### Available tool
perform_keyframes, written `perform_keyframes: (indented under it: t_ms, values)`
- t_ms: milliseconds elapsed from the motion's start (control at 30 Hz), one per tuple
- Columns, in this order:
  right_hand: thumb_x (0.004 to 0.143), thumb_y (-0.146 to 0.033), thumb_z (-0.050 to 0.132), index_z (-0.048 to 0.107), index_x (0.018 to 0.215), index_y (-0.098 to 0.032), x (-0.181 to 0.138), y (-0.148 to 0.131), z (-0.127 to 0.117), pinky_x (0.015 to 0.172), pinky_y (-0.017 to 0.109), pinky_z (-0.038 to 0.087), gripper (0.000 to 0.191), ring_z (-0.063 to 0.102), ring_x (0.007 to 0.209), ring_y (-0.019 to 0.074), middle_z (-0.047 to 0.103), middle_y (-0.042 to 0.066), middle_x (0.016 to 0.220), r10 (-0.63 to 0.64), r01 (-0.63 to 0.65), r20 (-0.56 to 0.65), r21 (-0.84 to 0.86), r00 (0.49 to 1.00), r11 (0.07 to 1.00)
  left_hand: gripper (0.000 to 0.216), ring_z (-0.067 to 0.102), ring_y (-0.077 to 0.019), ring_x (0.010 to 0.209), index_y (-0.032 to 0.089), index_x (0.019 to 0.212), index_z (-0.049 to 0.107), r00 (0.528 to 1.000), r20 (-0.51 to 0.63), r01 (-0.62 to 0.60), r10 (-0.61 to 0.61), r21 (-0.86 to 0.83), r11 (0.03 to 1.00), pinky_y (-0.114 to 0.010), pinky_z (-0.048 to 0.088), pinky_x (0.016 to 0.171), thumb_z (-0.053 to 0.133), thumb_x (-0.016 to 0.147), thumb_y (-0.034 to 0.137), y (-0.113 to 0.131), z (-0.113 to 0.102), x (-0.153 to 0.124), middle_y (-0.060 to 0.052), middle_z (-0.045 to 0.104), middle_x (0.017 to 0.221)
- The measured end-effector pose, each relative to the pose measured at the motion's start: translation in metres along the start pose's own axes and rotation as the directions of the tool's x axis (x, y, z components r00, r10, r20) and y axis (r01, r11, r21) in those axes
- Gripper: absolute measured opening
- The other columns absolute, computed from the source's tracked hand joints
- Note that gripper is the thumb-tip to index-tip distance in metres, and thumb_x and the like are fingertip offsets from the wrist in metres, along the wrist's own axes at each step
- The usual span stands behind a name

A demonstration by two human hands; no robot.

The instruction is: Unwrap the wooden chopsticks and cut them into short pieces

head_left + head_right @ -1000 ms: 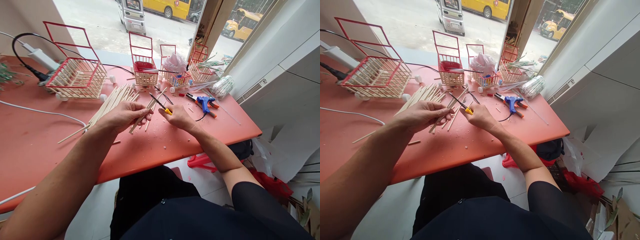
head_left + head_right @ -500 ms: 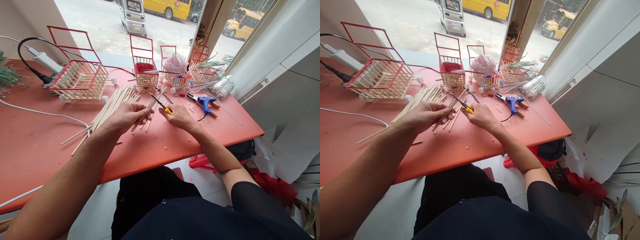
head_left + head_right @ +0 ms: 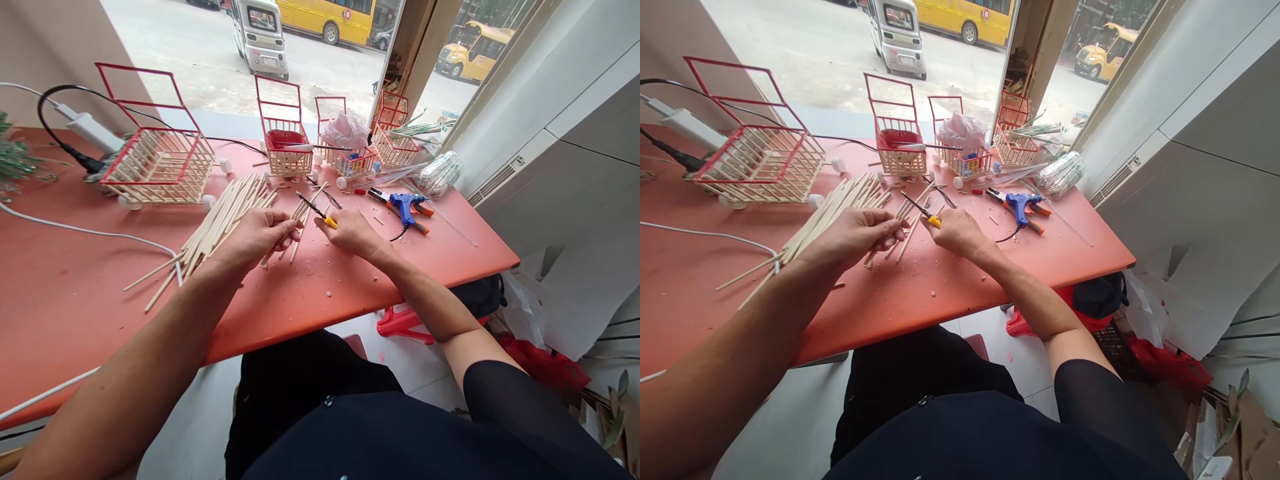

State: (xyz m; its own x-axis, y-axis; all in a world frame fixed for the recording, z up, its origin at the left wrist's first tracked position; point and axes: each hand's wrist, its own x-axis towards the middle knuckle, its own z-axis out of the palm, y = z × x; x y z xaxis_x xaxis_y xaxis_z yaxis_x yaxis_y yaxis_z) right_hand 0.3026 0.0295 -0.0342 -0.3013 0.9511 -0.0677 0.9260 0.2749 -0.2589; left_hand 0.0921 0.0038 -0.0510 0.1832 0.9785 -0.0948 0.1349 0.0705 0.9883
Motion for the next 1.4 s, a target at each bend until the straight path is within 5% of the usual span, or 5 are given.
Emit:
perform_keyframes:
  t_ms: [433,733,1033,1267,1400]
  values:
    - [0.111,-0.071,0.055,0.069,0.088,-0.015,-0.002,-0.011,-0.015,0.07,0.03,0.04,0.061,0.065,0.077,0.0195,0.073,0.01,0.084,0.036,-0.055,0.07,0.301,0.997,0.952,0.028,0.055,-0.0205,0.069,0.025,0.071,0.054,0.869,-0.23,-0.232,0.439,0.593,0.771,-0.032,0.038,0.071,0.067,0.095,0.025,0.009,0.012,-0.012,-0.001,0.062,0.068]
    - [0.115,-0.057,0.056,0.069,0.098,-0.014,-0.015,-0.007,-0.028,0.069,0.024,0.059,0.048,0.069,0.074,0.0143,0.071,0.006,0.085,-0.065,-0.257,0.35,0.79,0.934,0.557,0.036,0.055,-0.0242,0.077,0.026,0.071,0.044,0.812,-0.24,-0.253,0.532,0.676,0.692,-0.034,0.035,0.075,0.066,0.099,0.019,0.01,0.014,-0.015,-0.003,0.054,0.073]
    - [0.113,-0.054,0.062,0.072,0.104,-0.013,-0.016,-0.001,-0.03,0.065,0.022,0.053,0.043,0.067,0.073,0.014,0.07,0.004,0.084,-0.064,-0.179,0.291,0.731,0.955,0.658,0.021,0.068,-0.025,0.089,0.025,0.081,0.061,0.783,-0.226,-0.264,0.58,0.723,0.638,-0.033,0.049,0.087,0.065,0.102,0.023,0.004,0.011,-0.015,-0.006,0.071,0.084]
    - [0.106,-0.078,0.057,0.071,0.102,-0.015,-0.018,0.002,-0.025,0.053,0.022,0.041,0.065,0.061,0.068,0.0117,0.073,0.006,0.091,-0.102,-0.052,0.196,0.653,0.975,0.756,0.014,0.076,-0.0257,0.092,0.024,0.091,0.071,0.622,-0.226,-0.313,0.75,0.805,0.503,-0.034,0.056,0.089,0.064,0.096,0.014,-0.02,0.01,-0.002,-0.007,0.081,0.093]
    - [0.105,-0.079,0.057,0.07,0.099,-0.015,-0.015,0.005,-0.021,0.053,0.023,0.042,0.066,0.063,0.071,0.0128,0.073,0.007,0.093,-0.107,-0.049,0.193,0.66,0.975,0.75,0.011,0.074,-0.0231,0.087,0.023,0.093,0.072,0.609,-0.215,-0.307,0.763,0.823,0.477,-0.032,0.056,0.086,0.064,0.096,0.015,-0.021,0.01,-0.001,-0.006,0.08,0.091]
